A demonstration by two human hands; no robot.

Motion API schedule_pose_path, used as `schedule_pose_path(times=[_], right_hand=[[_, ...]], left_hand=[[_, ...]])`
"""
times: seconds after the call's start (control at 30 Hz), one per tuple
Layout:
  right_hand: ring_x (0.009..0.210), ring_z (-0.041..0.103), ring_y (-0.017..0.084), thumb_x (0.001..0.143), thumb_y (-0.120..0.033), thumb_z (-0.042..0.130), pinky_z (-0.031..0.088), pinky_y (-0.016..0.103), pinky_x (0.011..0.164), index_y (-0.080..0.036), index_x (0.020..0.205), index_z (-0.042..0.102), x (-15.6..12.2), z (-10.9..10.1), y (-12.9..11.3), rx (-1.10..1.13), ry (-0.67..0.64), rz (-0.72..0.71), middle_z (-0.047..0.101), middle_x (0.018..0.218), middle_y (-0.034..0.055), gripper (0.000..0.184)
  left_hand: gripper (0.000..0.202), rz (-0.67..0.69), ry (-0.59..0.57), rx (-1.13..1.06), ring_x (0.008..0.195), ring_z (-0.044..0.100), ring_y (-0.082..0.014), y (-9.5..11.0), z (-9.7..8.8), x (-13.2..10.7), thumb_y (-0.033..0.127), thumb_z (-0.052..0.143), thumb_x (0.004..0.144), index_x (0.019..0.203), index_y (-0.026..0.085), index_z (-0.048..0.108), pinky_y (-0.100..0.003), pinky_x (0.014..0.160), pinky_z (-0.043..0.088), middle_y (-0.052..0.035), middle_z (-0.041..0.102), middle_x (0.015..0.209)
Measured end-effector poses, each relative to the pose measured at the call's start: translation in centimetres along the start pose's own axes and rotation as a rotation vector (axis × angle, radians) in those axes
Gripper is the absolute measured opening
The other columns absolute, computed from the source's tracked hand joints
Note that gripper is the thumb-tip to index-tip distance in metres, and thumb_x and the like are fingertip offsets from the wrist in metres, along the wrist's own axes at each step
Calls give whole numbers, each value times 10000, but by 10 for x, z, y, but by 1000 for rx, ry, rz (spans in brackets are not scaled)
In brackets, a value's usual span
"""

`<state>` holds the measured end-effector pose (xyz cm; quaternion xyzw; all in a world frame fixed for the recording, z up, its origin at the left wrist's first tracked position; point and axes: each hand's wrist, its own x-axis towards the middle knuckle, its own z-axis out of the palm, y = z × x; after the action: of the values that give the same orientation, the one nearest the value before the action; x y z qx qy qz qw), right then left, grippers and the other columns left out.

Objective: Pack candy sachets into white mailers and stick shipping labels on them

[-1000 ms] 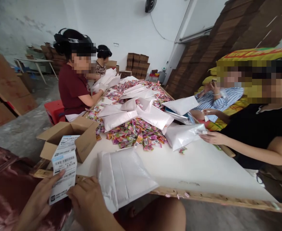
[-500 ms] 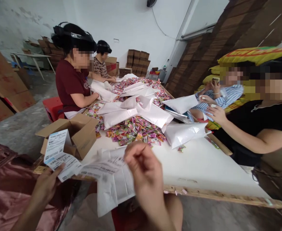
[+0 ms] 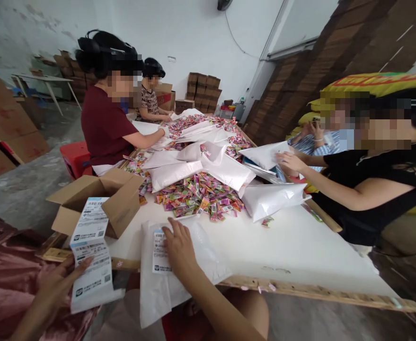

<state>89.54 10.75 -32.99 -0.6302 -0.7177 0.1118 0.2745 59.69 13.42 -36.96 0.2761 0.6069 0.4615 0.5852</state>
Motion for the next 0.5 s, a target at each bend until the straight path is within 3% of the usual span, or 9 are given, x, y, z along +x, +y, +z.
schedule_pose_path(times=[0.07,0.13,0.2,0.37,0.5], right_hand=[[1265,488,258,866,-236,609,359,447,1075,-211,1218,612,-8,1,1,-44,-141,-141,550,1373,104,353],[1350,408,287,803,-489,672,282,476,1137,-215,1357,515,-12,6,4,-53,-257,-189,486,1448,101,638],[1433,250,333,699,-658,681,160,528,1177,-201,1462,381,-14,14,5,-93,-292,-161,338,1541,113,939],[1465,67,375,634,-771,638,30,584,1174,-181,1514,265,-16,26,1,-156,-298,-71,164,1590,124,1123],[1465,55,378,665,-747,641,16,614,1161,-239,1504,292,-18,21,-3,-146,-275,-81,166,1594,108,1042]], left_hand=[[328,5,18,-7,638,717,-216,0,1,-1,61,835,563,847,168,711,-235,560,572,-66,772,754],[363,13,9,-6,652,718,-220,-1,3,-2,49,842,537,850,180,711,-237,560,575,-54,773,759],[383,4,-3,18,662,715,-223,-2,3,-3,65,857,517,848,185,707,-237,559,576,-48,770,756],[370,80,17,154,705,695,-210,-3,3,-13,241,851,585,908,201,676,-242,603,573,-46,751,811],[561,361,127,273,897,656,-235,0,-1,-28,351,832,585,1067,249,562,-281,750,547,-40,683,965]])
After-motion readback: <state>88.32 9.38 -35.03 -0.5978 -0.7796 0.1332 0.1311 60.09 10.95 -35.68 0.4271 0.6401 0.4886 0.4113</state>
